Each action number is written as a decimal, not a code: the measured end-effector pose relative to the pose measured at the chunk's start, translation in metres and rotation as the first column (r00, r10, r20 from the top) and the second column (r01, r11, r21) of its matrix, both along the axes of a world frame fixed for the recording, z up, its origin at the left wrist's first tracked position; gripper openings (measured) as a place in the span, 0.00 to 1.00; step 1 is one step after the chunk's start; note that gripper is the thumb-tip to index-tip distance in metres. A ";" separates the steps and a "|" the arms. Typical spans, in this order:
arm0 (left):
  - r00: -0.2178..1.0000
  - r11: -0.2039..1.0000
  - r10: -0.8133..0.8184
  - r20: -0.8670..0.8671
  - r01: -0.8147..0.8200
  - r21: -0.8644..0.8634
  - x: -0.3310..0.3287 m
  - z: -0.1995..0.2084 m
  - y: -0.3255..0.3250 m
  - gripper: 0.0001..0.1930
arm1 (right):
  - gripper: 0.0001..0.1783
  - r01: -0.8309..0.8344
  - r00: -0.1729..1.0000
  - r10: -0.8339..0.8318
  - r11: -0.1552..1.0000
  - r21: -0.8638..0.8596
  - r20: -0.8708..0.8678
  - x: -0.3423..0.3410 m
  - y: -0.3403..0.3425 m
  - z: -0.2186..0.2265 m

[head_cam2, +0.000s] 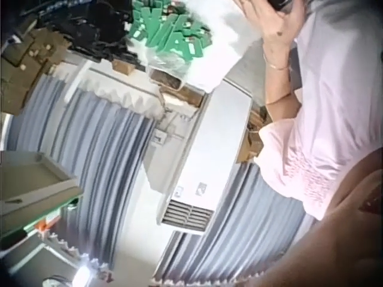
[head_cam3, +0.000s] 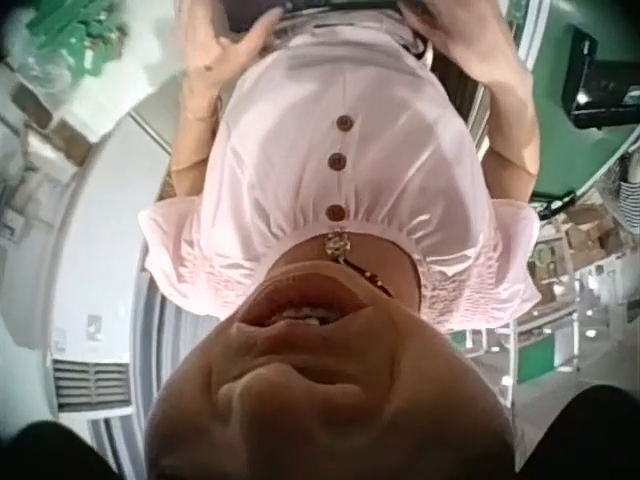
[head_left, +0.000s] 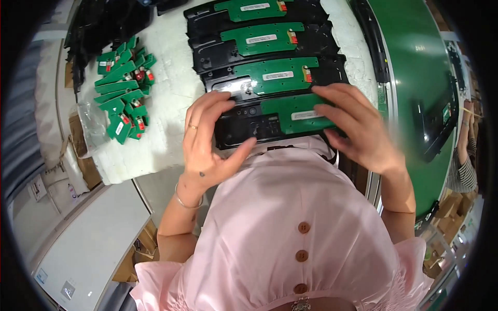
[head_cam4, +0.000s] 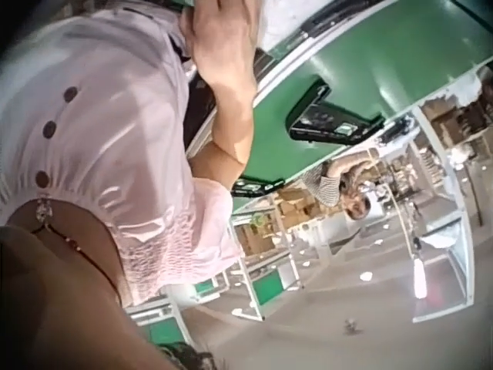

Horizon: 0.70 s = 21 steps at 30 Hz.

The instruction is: Assembling electronic circuit boards onto plastic housings using an electric screwdriver.

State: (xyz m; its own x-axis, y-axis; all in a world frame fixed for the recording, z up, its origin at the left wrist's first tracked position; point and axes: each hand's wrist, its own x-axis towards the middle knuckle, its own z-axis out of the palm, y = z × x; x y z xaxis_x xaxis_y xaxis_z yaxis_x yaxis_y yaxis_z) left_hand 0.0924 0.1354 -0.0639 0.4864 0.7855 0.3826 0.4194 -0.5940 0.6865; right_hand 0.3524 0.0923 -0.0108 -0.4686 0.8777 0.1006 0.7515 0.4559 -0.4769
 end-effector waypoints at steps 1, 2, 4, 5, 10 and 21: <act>0.999 1.000 0.012 -0.053 -0.011 0.018 -0.002 -0.004 0.001 0.26 | 0.22 -0.025 1.000 0.025 1.000 -0.013 0.009 0.001 0.006 -0.006; 0.999 1.000 0.016 -0.048 -0.016 0.012 0.000 -0.007 0.002 0.26 | 0.21 -0.038 0.999 0.037 0.998 -0.040 -0.027 0.000 0.009 -0.013; 0.997 0.999 0.036 -0.074 -0.038 -0.015 0.001 -0.011 -0.001 0.26 | 0.20 -0.015 0.998 0.010 0.998 -0.064 -0.069 -0.004 0.011 -0.023; 0.995 0.999 0.042 -0.085 -0.042 -0.002 0.001 -0.012 -0.001 0.27 | 0.20 -0.006 0.998 0.002 0.998 -0.060 -0.065 -0.008 0.011 -0.024; 0.998 0.999 0.032 -0.048 -0.031 0.022 0.003 -0.026 0.003 0.27 | 0.20 -0.043 0.997 0.041 0.999 -0.023 -0.067 -0.024 0.006 -0.036; 0.984 0.993 0.039 -0.173 -0.019 0.118 0.008 -0.023 -0.003 0.20 | 0.16 0.080 0.995 -0.076 0.995 0.059 -0.072 -0.013 -0.008 -0.045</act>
State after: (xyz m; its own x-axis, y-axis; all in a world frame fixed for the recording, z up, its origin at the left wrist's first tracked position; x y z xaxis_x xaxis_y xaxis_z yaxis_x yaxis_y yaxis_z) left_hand 0.1009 0.1325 -0.0874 0.5312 0.7557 0.3830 0.5448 -0.6509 0.5288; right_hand 0.3399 0.0847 -0.0559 -0.3889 0.9025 0.1854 0.7521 0.4272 -0.5018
